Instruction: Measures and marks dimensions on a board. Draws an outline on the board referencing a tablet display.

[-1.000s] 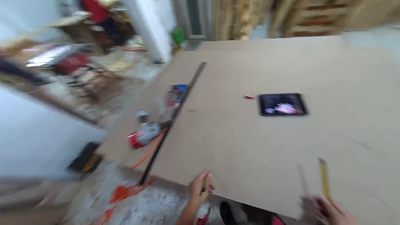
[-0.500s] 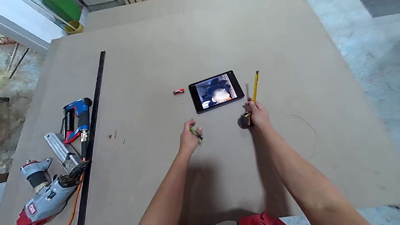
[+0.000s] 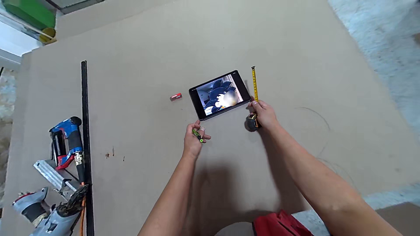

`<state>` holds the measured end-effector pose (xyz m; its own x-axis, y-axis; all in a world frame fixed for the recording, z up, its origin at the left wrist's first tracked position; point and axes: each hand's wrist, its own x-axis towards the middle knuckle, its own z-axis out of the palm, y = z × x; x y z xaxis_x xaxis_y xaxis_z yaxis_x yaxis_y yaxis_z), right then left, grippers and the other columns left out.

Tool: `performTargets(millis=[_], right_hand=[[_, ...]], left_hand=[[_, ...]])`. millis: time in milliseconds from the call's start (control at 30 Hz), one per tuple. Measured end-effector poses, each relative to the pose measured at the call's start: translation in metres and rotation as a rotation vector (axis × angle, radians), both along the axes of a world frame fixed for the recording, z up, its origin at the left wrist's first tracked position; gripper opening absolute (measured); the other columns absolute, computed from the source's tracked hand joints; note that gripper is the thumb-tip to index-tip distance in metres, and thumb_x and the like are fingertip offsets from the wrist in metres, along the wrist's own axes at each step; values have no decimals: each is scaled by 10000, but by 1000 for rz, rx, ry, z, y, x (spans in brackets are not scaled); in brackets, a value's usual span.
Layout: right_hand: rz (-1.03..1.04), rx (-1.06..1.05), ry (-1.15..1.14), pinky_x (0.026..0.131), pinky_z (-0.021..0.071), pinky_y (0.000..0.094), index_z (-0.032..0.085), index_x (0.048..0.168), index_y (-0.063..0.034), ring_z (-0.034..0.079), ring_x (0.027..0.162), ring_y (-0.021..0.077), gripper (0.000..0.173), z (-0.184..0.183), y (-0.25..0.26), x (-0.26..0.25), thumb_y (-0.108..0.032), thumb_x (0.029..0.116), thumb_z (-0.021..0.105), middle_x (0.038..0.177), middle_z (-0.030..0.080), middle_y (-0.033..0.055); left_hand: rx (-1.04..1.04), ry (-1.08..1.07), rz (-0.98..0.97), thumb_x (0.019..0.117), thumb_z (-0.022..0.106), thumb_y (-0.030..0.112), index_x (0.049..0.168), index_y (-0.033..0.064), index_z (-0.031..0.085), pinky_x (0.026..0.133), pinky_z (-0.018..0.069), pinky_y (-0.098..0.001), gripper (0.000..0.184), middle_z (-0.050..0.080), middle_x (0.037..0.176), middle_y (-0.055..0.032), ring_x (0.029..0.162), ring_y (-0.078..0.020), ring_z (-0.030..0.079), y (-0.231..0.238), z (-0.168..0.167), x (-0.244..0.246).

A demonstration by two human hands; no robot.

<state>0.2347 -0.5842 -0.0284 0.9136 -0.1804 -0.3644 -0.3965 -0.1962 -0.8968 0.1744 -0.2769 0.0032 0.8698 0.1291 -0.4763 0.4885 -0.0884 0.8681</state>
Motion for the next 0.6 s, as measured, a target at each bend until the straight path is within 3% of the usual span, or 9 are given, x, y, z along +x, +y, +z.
performTargets(millis=[233,333,433,500,533,600], right_hand=[[-183,-8,61,684,600,387,703,1162,-116,685,716,165,374,7,-3,-155,-362,1119,425,1014,740,40],[-262,-54,87,702,592,397,695,1190,-112,682,726,165,378,12,-10,-227,-358,1121,417,1023,742,37],[-368,-219,79,750,627,424,689,1280,-146,727,786,166,381,11,-10,-295,-376,1114,435,1115,749,32],[-439,-394,116,810,593,501,686,1317,-172,722,868,199,415,12,0,-330,-416,1103,427,1176,736,46],[-437,-458,142,843,585,546,694,1298,-165,723,910,230,420,13,7,-345,-425,1098,432,1136,741,67],[-365,-537,174,845,572,567,743,1151,-144,719,904,252,422,14,28,-369,-444,1087,452,983,747,78]], left_hand=[[-34,29,-284,1060,558,124,1280,116,523,650,641,-378,223,541,1532,-7,772,-224,756,13,-1,-101],[-34,88,-454,1048,587,134,1347,148,521,699,653,-385,307,555,1514,3,789,-208,759,11,1,-158],[-51,95,-642,1044,592,138,1403,163,504,769,659,-386,371,533,1533,10,856,-186,762,13,-1,-197],[24,50,-781,1037,615,188,1382,180,531,836,643,-395,356,555,1512,34,956,-151,750,18,-2,-204],[110,-6,-834,1024,627,234,1382,192,545,886,613,-420,369,579,1483,39,1039,-138,721,24,-4,-205],[317,-159,-832,1006,641,305,1425,182,545,937,582,-494,448,628,1409,-10,1106,-177,693,43,-6,-204]])
